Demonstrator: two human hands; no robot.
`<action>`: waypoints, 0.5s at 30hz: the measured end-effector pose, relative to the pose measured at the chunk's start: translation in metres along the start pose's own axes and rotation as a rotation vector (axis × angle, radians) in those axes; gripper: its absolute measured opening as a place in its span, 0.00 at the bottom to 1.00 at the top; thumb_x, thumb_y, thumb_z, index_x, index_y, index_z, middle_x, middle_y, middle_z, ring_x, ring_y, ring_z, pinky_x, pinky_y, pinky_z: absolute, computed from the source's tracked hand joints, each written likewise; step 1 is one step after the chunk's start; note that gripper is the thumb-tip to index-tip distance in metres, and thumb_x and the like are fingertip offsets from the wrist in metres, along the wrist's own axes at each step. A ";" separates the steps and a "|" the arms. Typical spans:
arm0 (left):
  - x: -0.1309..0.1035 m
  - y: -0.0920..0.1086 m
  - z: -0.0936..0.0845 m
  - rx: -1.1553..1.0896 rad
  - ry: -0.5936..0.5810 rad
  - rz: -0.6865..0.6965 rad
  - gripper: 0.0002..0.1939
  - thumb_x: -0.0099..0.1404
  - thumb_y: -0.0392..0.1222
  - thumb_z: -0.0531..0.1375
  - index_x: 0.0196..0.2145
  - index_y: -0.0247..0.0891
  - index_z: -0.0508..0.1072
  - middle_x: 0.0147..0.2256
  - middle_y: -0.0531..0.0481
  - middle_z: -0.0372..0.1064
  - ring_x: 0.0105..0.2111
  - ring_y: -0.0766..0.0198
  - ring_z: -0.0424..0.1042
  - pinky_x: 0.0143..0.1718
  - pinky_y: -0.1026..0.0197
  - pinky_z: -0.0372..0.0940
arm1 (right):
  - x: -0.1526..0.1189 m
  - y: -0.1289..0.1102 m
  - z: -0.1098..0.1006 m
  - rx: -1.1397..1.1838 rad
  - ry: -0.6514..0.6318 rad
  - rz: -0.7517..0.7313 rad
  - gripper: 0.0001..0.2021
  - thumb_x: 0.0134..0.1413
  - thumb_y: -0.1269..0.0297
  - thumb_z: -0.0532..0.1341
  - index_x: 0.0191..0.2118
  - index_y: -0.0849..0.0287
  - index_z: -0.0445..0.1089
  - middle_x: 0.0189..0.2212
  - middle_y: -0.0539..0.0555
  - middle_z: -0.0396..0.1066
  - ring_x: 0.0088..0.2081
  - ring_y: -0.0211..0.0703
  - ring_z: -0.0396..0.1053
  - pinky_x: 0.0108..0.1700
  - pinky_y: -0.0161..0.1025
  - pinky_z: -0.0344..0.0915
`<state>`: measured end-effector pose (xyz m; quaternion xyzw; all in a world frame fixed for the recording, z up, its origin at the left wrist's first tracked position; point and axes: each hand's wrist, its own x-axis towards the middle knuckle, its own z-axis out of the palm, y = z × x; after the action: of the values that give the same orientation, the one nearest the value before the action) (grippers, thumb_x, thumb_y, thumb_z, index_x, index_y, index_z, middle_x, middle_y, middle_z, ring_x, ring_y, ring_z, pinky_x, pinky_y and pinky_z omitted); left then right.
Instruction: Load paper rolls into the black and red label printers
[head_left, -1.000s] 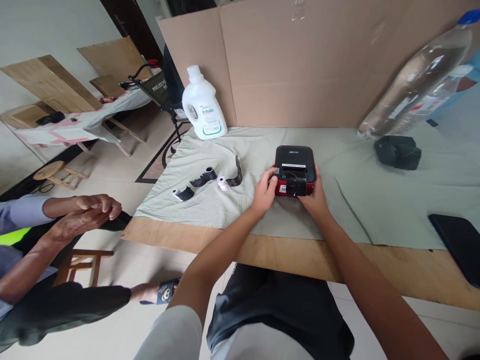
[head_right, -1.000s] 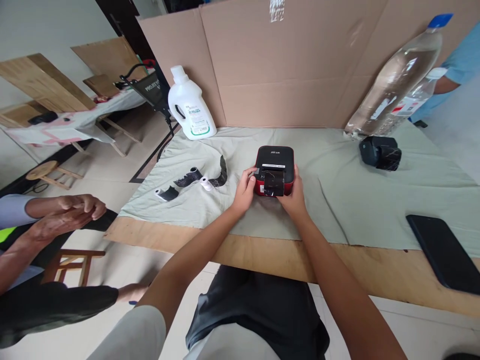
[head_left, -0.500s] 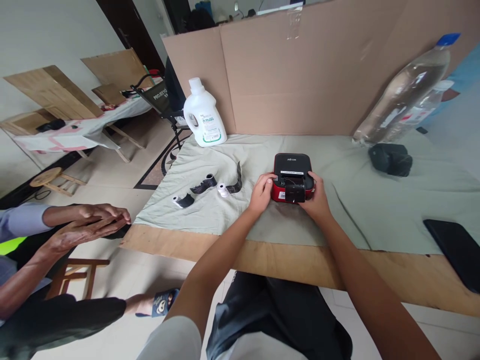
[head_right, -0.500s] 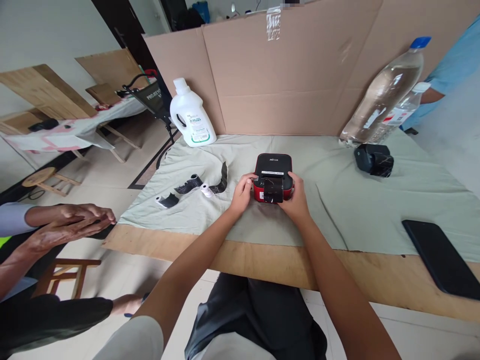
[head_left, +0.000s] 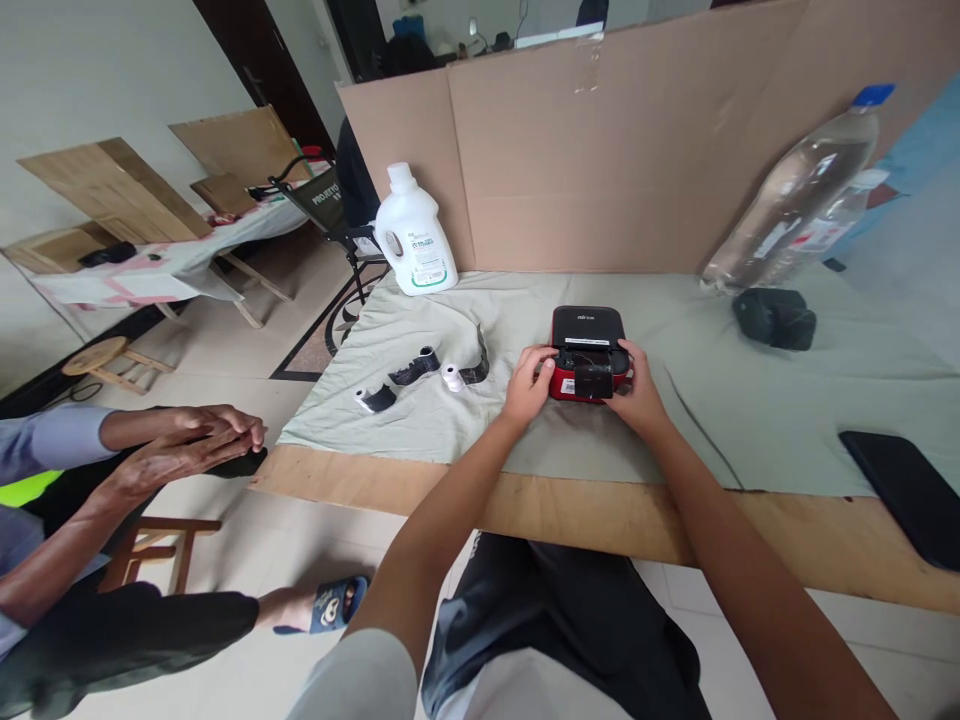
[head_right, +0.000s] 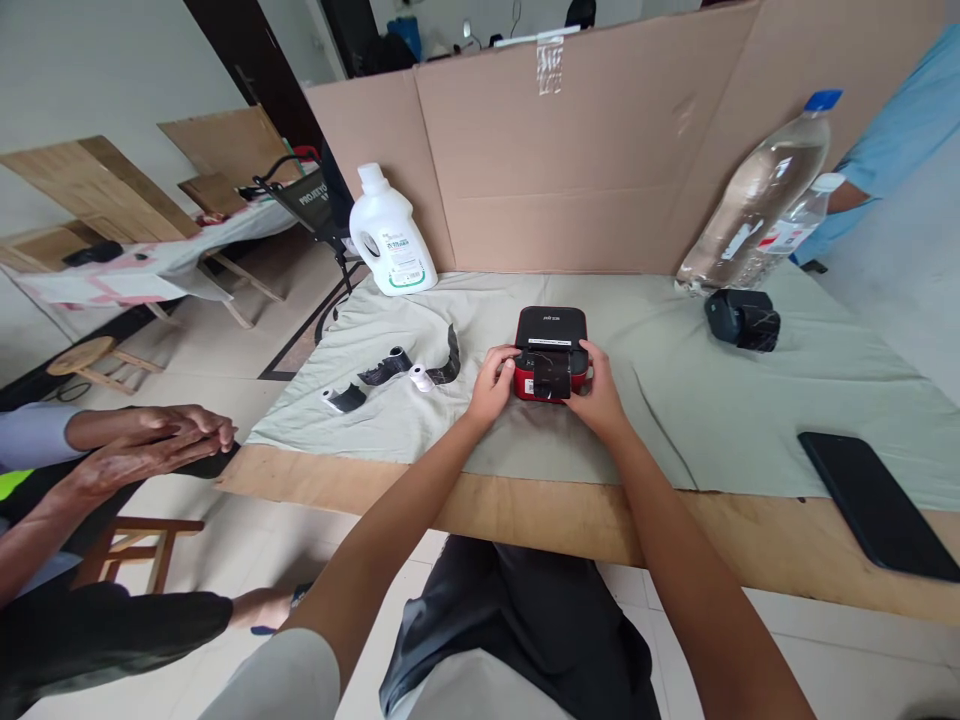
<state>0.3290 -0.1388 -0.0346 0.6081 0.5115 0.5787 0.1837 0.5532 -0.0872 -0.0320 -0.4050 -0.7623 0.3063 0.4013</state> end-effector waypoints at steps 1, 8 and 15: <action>0.000 0.000 0.000 0.005 0.000 0.012 0.22 0.79 0.57 0.49 0.51 0.42 0.76 0.56 0.42 0.72 0.60 0.55 0.71 0.65 0.50 0.66 | 0.000 -0.002 -0.004 0.032 0.010 0.007 0.45 0.51 0.53 0.68 0.73 0.45 0.51 0.72 0.62 0.56 0.67 0.64 0.64 0.59 0.58 0.73; 0.001 0.001 -0.003 -0.034 -0.008 0.070 0.23 0.80 0.57 0.48 0.55 0.42 0.75 0.57 0.41 0.70 0.61 0.56 0.70 0.67 0.50 0.63 | 0.007 -0.013 -0.022 0.338 0.029 0.008 0.25 0.58 0.60 0.57 0.62 0.46 0.68 0.76 0.52 0.54 0.75 0.52 0.55 0.70 0.53 0.62; 0.002 0.004 -0.004 -0.059 -0.018 0.050 0.22 0.80 0.56 0.48 0.54 0.41 0.75 0.56 0.41 0.71 0.59 0.56 0.71 0.66 0.50 0.64 | 0.069 -0.029 -0.021 0.172 0.198 0.123 0.35 0.54 0.61 0.58 0.70 0.46 0.64 0.69 0.53 0.66 0.59 0.49 0.74 0.62 0.50 0.72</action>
<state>0.3266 -0.1396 -0.0294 0.6202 0.4772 0.5923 0.1918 0.5365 -0.0390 0.0261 -0.4432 -0.6636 0.3530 0.4885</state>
